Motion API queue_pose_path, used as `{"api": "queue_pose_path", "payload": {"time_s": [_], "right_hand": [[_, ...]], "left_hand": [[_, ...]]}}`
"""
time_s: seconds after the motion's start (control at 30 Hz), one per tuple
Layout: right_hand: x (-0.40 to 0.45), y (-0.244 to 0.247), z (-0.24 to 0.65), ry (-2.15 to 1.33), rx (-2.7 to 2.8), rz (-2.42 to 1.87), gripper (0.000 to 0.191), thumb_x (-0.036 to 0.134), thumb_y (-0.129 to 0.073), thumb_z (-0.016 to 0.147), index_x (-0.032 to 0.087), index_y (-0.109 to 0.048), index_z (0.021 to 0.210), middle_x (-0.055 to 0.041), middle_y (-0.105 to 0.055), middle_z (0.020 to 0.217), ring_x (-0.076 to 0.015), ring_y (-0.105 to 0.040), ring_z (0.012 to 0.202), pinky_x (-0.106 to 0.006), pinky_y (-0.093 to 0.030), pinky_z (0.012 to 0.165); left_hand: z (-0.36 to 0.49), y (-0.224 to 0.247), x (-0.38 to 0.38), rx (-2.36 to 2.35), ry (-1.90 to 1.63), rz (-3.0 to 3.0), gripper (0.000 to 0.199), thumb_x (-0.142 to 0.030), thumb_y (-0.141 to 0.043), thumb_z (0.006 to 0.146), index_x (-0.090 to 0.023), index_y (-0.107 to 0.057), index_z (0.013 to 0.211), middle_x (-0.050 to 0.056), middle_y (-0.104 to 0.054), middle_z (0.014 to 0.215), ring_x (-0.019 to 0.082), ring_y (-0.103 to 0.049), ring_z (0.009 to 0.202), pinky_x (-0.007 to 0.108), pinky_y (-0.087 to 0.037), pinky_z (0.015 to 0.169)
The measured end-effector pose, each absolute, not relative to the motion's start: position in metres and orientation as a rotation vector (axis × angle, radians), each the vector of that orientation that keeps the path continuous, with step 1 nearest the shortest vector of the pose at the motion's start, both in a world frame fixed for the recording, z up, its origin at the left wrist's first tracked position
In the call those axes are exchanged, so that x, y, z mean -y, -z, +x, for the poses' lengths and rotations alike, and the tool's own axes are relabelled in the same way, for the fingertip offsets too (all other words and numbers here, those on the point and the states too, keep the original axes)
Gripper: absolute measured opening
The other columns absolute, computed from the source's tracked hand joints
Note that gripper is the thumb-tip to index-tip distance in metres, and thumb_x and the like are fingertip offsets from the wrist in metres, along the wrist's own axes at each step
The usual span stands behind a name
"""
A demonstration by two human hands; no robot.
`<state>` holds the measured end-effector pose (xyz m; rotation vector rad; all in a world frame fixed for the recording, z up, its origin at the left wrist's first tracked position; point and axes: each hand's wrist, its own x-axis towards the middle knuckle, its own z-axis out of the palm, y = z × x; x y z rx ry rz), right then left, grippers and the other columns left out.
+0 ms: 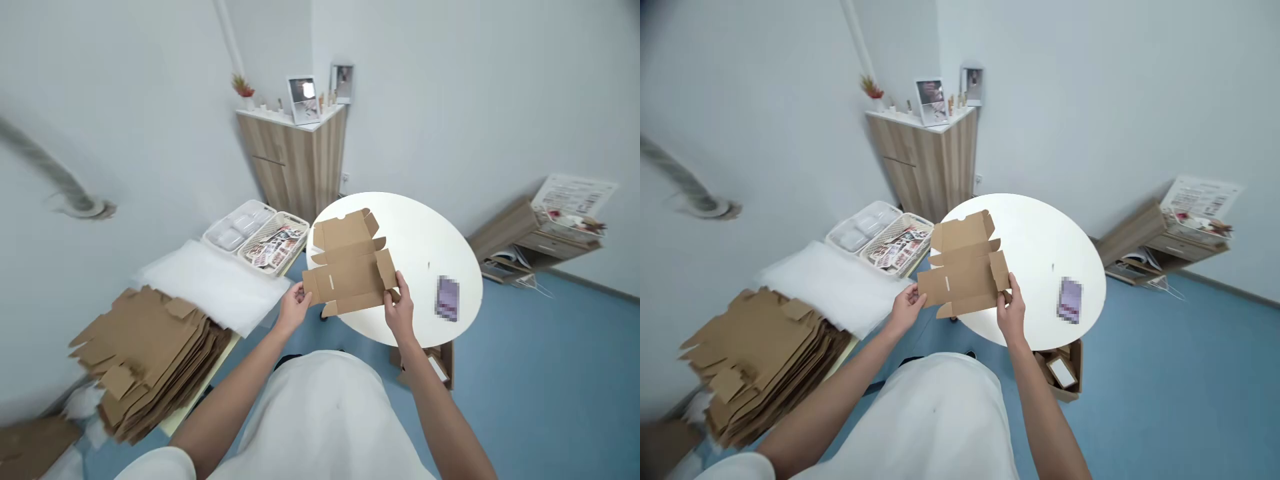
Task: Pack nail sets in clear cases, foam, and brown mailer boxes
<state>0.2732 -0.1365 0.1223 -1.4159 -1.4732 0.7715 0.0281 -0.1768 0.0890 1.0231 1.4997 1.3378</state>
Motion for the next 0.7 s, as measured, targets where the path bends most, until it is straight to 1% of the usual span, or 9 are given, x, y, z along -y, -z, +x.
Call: {"api": "queue_pose_path", "payload": {"time_s": [0.07,0.1,0.2,0.3,0.4,0.5,0.57,0.6,0.7], "right_hand": [[0.138,-0.113,0.294,-0.725,1.4,-1.494,0.051,0.033,-0.041,0.079,0.02,-0.035,0.128,-0.0105,-0.049,0.123,-0.0193,-0.052,0.099,-0.031,-0.044,0.077],[0.138,-0.108,0.303,-0.727,1.364,-1.536,0.05,0.035,-0.042,0.079,0.019,-0.038,0.126,-0.0104,-0.051,0.12,-0.0196,-0.052,0.099,-0.032,-0.043,0.078],[0.139,-0.09,0.326,-0.789,1.25,-1.656,0.046,0.042,-0.039,0.079,0.018,-0.046,0.117,-0.0098,-0.059,0.104,-0.0202,-0.056,0.091,-0.032,-0.044,0.074],[0.14,-0.07,0.34,-0.839,1.171,-1.743,0.04,0.046,-0.033,0.081,0.019,-0.054,0.1,-0.007,-0.062,0.09,-0.0198,-0.056,0.082,-0.032,-0.043,0.071],[0.143,-0.053,0.348,-0.869,1.104,-1.81,0.036,0.046,-0.031,0.081,0.02,-0.055,0.079,-0.0046,-0.06,0.077,-0.0182,-0.054,0.072,-0.029,-0.042,0.065],[0.147,-0.042,0.352,-0.943,1.029,-1.867,0.033,0.043,-0.03,0.08,0.021,-0.049,0.064,-0.0015,-0.053,0.061,-0.0157,-0.049,0.059,-0.027,-0.04,0.056],[0.149,-0.04,0.351,-1.047,1.038,-1.871,0.031,0.04,-0.031,0.079,0.02,-0.048,0.063,0.0005,-0.05,0.056,-0.0145,-0.047,0.053,-0.026,-0.038,0.052],[0.15,-0.039,0.351,-1.091,1.058,-1.863,0.029,0.039,-0.032,0.078,0.02,-0.05,0.065,0.0008,-0.05,0.056,-0.0143,-0.047,0.053,-0.026,-0.039,0.053],[0.148,-0.041,0.348,-1.151,1.111,-1.849,0.029,0.035,-0.035,0.075,0.017,-0.055,0.084,-0.0014,-0.058,0.072,-0.0141,-0.054,0.058,-0.027,-0.043,0.059]], "left_hand": [[0.042,-0.081,0.163,-1.532,-1.262,1.132,0.037,-0.032,-0.052,0.072,-0.013,-0.052,0.104,0.008,-0.064,0.093,0.015,-0.062,0.068,0.029,-0.049,0.066],[0.049,-0.078,0.157,-1.566,-1.215,1.195,0.036,-0.031,-0.051,0.072,-0.014,-0.053,0.104,0.008,-0.064,0.093,0.014,-0.062,0.067,0.028,-0.049,0.065],[0.064,-0.071,0.14,-1.665,-1.051,1.399,0.035,-0.029,-0.048,0.074,-0.016,-0.054,0.105,0.005,-0.064,0.09,0.013,-0.059,0.061,0.027,-0.047,0.062],[0.073,-0.067,0.126,-1.718,-0.897,1.54,0.034,-0.027,-0.047,0.074,-0.016,-0.056,0.105,0.004,-0.064,0.085,0.012,-0.057,0.059,0.027,-0.046,0.062],[0.076,-0.063,0.115,-1.747,-0.784,1.599,0.034,-0.026,-0.046,0.073,-0.016,-0.057,0.104,0.004,-0.063,0.086,0.013,-0.058,0.06,0.026,-0.045,0.061],[0.076,-0.056,0.106,-1.731,-0.703,1.624,0.034,-0.026,-0.045,0.073,-0.017,-0.057,0.103,0.004,-0.062,0.087,0.012,-0.058,0.059,0.026,-0.045,0.06],[0.075,-0.051,0.099,-1.695,-0.672,1.624,0.034,-0.026,-0.044,0.074,-0.017,-0.057,0.104,0.004,-0.062,0.087,0.013,-0.058,0.06,0.026,-0.045,0.06],[0.074,-0.049,0.094,-1.681,-0.662,1.623,0.034,-0.026,-0.044,0.074,-0.017,-0.057,0.104,0.004,-0.062,0.088,0.013,-0.058,0.06,0.026,-0.045,0.06],[0.073,-0.043,0.079,-1.663,-0.638,1.633,0.033,-0.025,-0.044,0.074,-0.016,-0.056,0.103,0.005,-0.062,0.088,0.014,-0.059,0.062,0.027,-0.045,0.061]]}}
